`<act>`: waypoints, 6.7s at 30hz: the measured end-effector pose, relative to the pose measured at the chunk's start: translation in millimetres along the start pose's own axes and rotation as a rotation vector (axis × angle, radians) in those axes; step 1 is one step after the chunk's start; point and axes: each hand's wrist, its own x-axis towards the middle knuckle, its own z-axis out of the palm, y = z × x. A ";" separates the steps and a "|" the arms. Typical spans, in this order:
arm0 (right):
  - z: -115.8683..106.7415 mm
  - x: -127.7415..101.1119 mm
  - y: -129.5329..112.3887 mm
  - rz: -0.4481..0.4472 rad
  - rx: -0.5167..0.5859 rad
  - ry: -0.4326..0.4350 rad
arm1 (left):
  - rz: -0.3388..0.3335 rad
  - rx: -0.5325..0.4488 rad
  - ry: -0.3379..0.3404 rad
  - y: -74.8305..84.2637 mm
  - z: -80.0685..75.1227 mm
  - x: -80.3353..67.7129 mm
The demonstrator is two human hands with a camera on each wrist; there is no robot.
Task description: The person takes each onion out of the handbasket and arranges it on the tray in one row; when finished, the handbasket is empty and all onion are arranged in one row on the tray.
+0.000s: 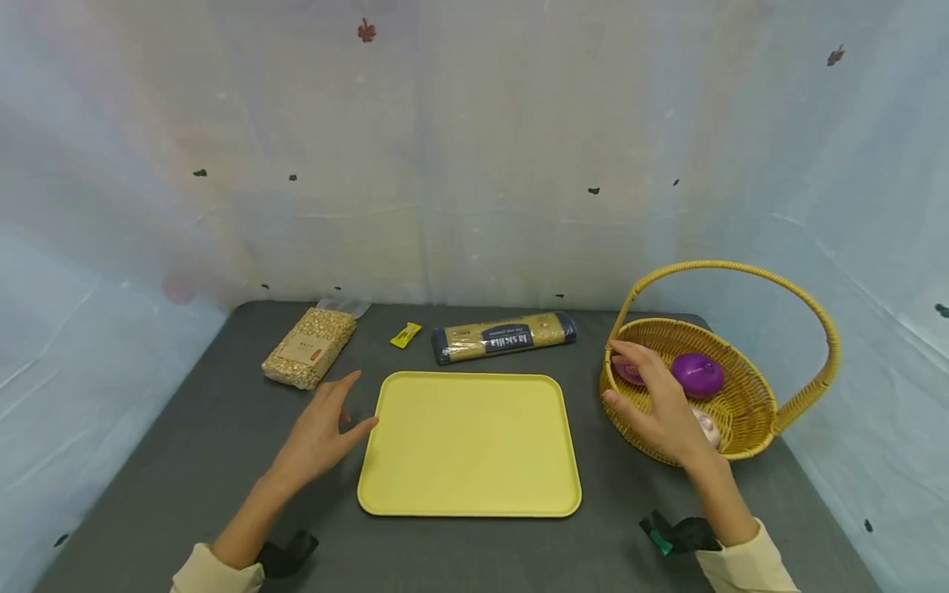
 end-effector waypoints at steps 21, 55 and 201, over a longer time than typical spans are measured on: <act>-27.0 9.3 10.2 0.094 0.085 0.171 | -0.154 -0.195 -0.148 -27.4 39.2 -1.0; -54.1 28.9 2.9 0.230 0.082 0.208 | -0.198 -0.190 -0.130 -32.9 52.9 6.1; -54.3 -10.8 148.4 0.666 -0.114 -0.260 | -0.202 -0.257 -0.117 -36.4 56.3 3.1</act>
